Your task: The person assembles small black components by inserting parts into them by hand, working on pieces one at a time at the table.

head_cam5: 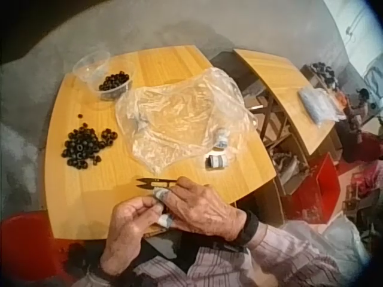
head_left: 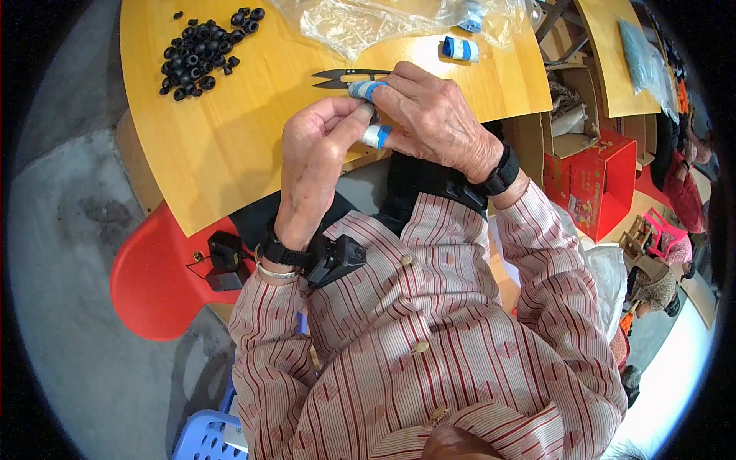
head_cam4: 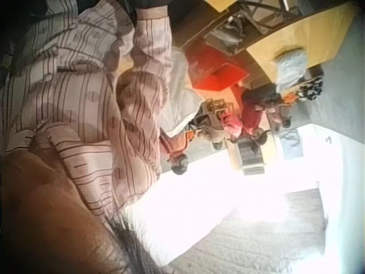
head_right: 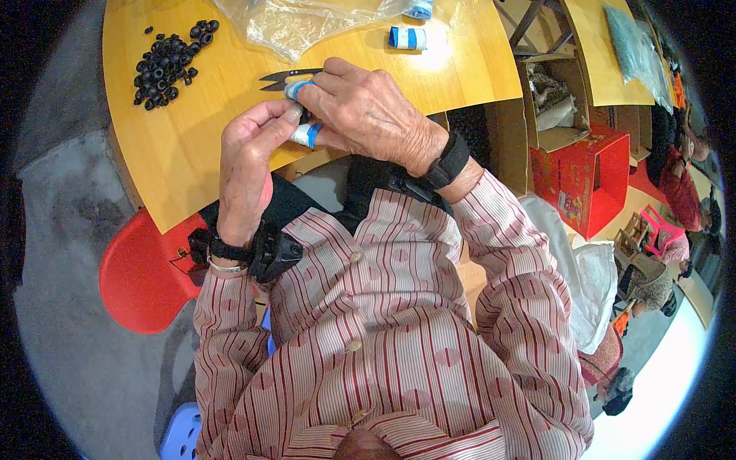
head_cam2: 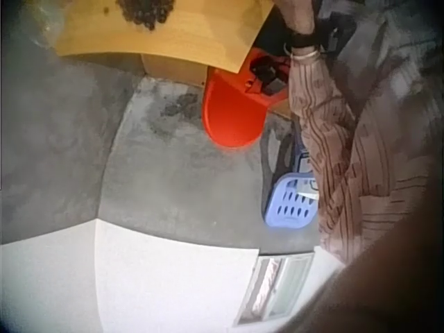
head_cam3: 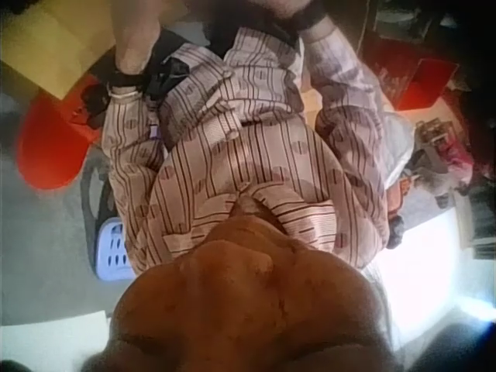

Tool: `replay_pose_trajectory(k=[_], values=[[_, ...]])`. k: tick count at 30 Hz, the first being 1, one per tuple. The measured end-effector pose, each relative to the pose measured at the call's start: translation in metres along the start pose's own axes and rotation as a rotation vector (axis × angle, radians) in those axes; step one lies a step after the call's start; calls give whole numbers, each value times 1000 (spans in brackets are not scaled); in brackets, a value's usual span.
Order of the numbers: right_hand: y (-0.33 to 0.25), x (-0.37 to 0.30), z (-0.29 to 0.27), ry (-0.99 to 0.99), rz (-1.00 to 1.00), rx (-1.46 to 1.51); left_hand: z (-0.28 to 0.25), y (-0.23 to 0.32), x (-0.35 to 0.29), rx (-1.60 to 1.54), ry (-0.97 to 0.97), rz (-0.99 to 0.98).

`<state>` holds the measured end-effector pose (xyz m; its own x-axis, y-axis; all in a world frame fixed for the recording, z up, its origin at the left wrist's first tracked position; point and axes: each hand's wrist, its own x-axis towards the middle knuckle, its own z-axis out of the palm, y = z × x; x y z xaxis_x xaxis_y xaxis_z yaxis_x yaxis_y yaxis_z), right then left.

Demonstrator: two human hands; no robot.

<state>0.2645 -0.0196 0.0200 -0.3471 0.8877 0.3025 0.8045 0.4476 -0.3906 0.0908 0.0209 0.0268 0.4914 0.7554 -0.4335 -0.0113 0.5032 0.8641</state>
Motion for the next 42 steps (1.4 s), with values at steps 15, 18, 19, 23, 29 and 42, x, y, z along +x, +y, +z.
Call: replay_pose_trajectory(k=[15, 18, 19, 23, 29, 42], values=[[2, -4, 6, 11, 11, 124, -11, 8, 2, 125, -114, -98], [2, -4, 2, 25, 6, 165, -23, 16, 1, 155, -213, -88], [2, -3, 1, 28, 26, 187, -25, 17, -2, 156, -215, -89], [-1, -4, 3, 6, 48, 254, -25, 23, -8, 592, -146, 388], [-7, 1, 1, 83, 24, 298, -19, 19, -5, 812, -238, 659], [-7, -1, -1, 67, -61, 292, -16, 23, -10, 897, -173, 756]])
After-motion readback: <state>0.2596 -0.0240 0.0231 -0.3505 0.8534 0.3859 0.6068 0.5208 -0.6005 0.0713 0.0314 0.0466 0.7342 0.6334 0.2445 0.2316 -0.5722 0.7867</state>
